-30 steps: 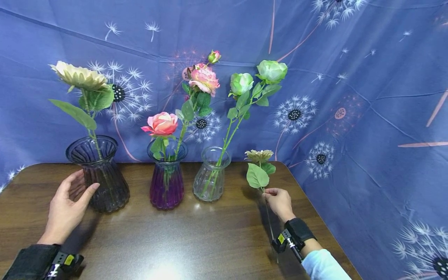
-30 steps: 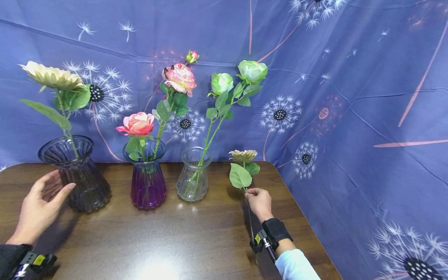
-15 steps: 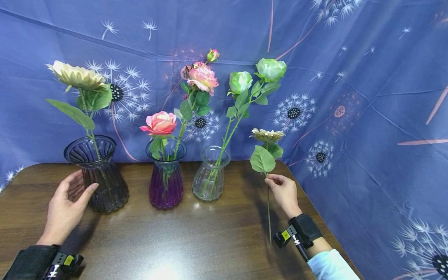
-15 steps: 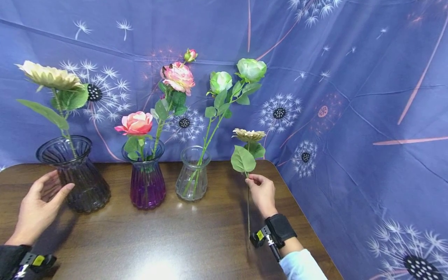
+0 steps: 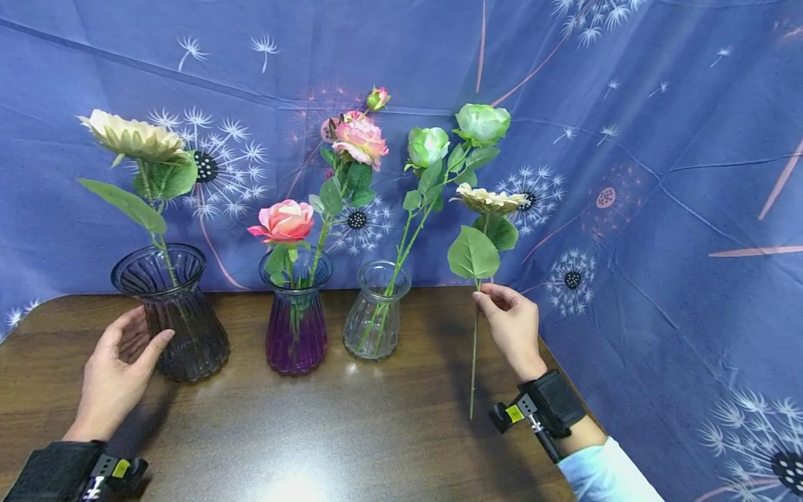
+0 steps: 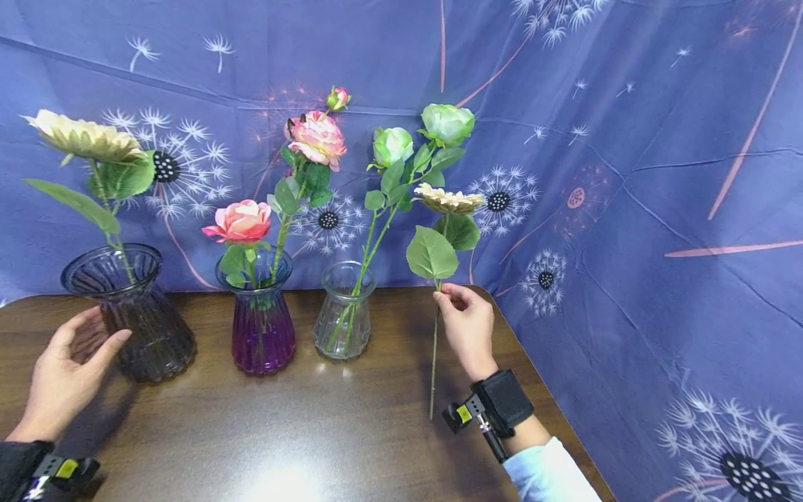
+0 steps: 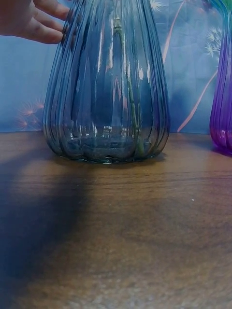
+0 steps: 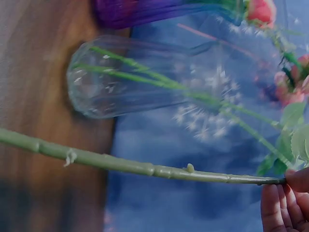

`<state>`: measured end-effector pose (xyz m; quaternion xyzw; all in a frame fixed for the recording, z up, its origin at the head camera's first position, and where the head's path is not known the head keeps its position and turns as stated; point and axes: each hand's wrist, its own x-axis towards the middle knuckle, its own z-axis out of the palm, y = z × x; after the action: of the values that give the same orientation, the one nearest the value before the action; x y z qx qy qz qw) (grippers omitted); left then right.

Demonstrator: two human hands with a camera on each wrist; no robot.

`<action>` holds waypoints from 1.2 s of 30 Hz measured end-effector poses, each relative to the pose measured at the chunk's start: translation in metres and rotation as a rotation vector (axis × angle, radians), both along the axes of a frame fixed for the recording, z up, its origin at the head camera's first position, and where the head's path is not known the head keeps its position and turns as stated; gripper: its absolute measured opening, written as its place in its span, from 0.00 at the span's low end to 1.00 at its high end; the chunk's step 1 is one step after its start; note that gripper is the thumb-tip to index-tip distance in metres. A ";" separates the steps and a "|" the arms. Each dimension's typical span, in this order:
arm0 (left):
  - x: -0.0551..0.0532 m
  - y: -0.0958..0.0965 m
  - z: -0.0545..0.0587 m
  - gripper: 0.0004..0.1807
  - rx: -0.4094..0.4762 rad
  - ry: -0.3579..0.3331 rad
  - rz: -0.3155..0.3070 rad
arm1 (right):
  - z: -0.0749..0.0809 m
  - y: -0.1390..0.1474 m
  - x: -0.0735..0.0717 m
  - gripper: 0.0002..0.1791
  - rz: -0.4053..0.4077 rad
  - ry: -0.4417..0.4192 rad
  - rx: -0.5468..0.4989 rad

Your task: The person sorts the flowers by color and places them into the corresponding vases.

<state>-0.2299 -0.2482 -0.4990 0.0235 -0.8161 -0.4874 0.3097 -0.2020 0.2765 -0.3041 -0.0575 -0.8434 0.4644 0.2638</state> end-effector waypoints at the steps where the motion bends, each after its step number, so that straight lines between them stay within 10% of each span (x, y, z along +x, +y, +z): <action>1: 0.001 0.001 0.001 0.33 -0.001 0.001 0.000 | 0.004 -0.002 0.000 0.10 0.008 0.013 0.001; 14: 0.011 0.008 0.015 0.32 0.012 0.011 -0.011 | 0.037 -0.036 -0.006 0.10 0.116 0.118 -0.035; 23: 0.036 0.035 0.059 0.30 0.059 -0.023 0.004 | 0.050 -0.059 -0.014 0.09 0.191 0.150 -0.072; 27: 0.019 0.019 0.033 0.31 0.008 -0.014 0.009 | 0.056 -0.072 -0.017 0.09 0.234 0.174 -0.094; 34: 0.035 0.034 0.061 0.30 0.025 -0.016 -0.023 | 0.062 -0.097 -0.022 0.09 0.304 0.210 -0.114; 36: 0.029 0.029 0.052 0.30 0.032 -0.005 -0.029 | 0.064 -0.104 -0.022 0.09 0.322 0.221 -0.118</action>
<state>-0.2004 -0.2197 -0.4471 0.0179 -0.8091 -0.5049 0.3001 -0.2244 0.1724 -0.2401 0.1142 -0.7791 0.5526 0.2731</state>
